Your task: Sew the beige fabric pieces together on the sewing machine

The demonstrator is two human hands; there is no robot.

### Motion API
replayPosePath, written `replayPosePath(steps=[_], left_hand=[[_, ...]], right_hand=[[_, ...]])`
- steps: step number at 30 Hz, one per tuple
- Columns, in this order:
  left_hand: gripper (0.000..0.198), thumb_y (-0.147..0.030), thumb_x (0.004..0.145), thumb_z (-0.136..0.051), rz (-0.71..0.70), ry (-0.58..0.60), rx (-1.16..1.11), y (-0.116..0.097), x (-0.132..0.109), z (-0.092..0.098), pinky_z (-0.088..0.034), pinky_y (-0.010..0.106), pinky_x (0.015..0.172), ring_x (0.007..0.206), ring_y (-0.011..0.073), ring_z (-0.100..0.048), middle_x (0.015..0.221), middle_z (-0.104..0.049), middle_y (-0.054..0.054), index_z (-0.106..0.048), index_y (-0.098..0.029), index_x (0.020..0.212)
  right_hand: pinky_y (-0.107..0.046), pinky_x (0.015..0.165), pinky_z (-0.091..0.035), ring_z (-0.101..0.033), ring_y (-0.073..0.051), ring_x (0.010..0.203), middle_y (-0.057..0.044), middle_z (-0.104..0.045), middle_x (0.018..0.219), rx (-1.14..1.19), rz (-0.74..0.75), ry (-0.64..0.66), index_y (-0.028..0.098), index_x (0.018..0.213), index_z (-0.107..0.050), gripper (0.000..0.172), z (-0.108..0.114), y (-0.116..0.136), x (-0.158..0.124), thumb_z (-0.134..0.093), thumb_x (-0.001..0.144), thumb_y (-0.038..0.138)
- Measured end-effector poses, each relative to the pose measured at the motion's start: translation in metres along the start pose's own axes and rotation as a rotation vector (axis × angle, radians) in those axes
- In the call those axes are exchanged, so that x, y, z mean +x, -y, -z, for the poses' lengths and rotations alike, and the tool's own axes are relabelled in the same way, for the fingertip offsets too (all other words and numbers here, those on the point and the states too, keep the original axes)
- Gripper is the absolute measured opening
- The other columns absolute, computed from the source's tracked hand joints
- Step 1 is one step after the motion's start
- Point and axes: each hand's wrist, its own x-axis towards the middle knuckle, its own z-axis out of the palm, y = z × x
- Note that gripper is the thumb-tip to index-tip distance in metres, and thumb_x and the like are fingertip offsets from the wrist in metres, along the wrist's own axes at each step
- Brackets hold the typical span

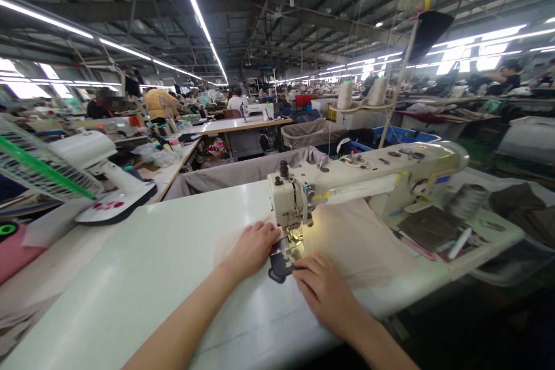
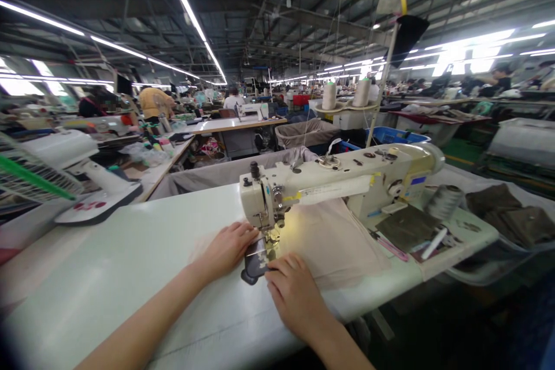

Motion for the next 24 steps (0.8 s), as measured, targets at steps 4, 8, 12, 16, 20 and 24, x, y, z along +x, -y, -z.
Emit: replayPosePath(steps=[4,8,12,16,20,24], left_hand=[[0.027,-0.028,0.102,-0.042,-0.029,0.061,-0.04,-0.016,-0.003,0.007,-0.051,0.036,0.076,0.082,0.0218,-0.061,0.091,-0.061,0.007,-0.064,-0.019,0.091],[0.017,-0.016,0.097,-0.046,-0.054,0.025,-0.074,-0.033,-0.013,-0.006,-0.053,0.038,0.086,0.099,0.0236,-0.061,0.106,-0.063,0.009,-0.063,-0.018,0.097],[0.027,-0.01,0.096,-0.046,-0.093,-0.056,-0.178,-0.041,-0.022,-0.021,-0.05,0.041,0.104,0.12,0.0235,-0.056,0.129,-0.06,0.011,-0.058,-0.016,0.119],[0.031,-0.011,0.097,-0.043,-0.111,-0.063,-0.234,-0.038,-0.023,-0.024,-0.051,0.041,0.105,0.12,0.0232,-0.058,0.131,-0.06,0.011,-0.057,-0.017,0.124],[0.031,-0.013,0.097,-0.042,-0.11,-0.065,-0.253,-0.033,-0.019,-0.02,-0.053,0.04,0.103,0.118,0.0229,-0.06,0.129,-0.061,0.011,-0.058,-0.016,0.124],[0.03,-0.014,0.097,-0.045,-0.136,-0.052,-0.255,-0.029,-0.017,-0.017,-0.052,0.04,0.104,0.119,0.024,-0.06,0.129,-0.062,0.012,-0.059,-0.015,0.123]], right_hand=[[-0.041,0.101,-0.046,-0.061,-0.02,0.103,-0.006,-0.068,0.109,0.024,-0.022,-0.024,0.021,0.11,-0.068,0.022,0.001,-0.001,0.002,-0.052,0.096,0.014],[-0.039,0.1,-0.047,-0.06,-0.02,0.108,-0.006,-0.067,0.115,0.035,-0.065,-0.017,0.02,0.115,-0.066,0.025,0.005,0.003,0.003,-0.054,0.094,0.013],[-0.04,0.1,-0.046,-0.06,-0.021,0.104,-0.005,-0.068,0.109,-0.015,-0.047,0.033,0.018,0.108,-0.067,0.018,0.008,0.009,0.001,-0.061,0.092,0.014],[-0.041,0.101,-0.044,-0.058,-0.021,0.103,-0.004,-0.066,0.106,-0.058,-0.033,0.044,0.019,0.104,-0.066,0.015,0.007,0.012,0.0,-0.063,0.09,0.014],[-0.044,0.102,-0.043,-0.057,-0.022,0.104,-0.005,-0.065,0.108,-0.091,-0.043,0.033,0.02,0.105,-0.065,0.017,0.003,0.014,0.001,-0.065,0.089,0.015],[-0.047,0.107,-0.039,-0.058,-0.024,0.105,-0.006,-0.066,0.111,-0.091,-0.065,0.009,0.02,0.11,-0.063,0.019,-0.003,0.014,0.001,-0.063,0.091,0.017]])
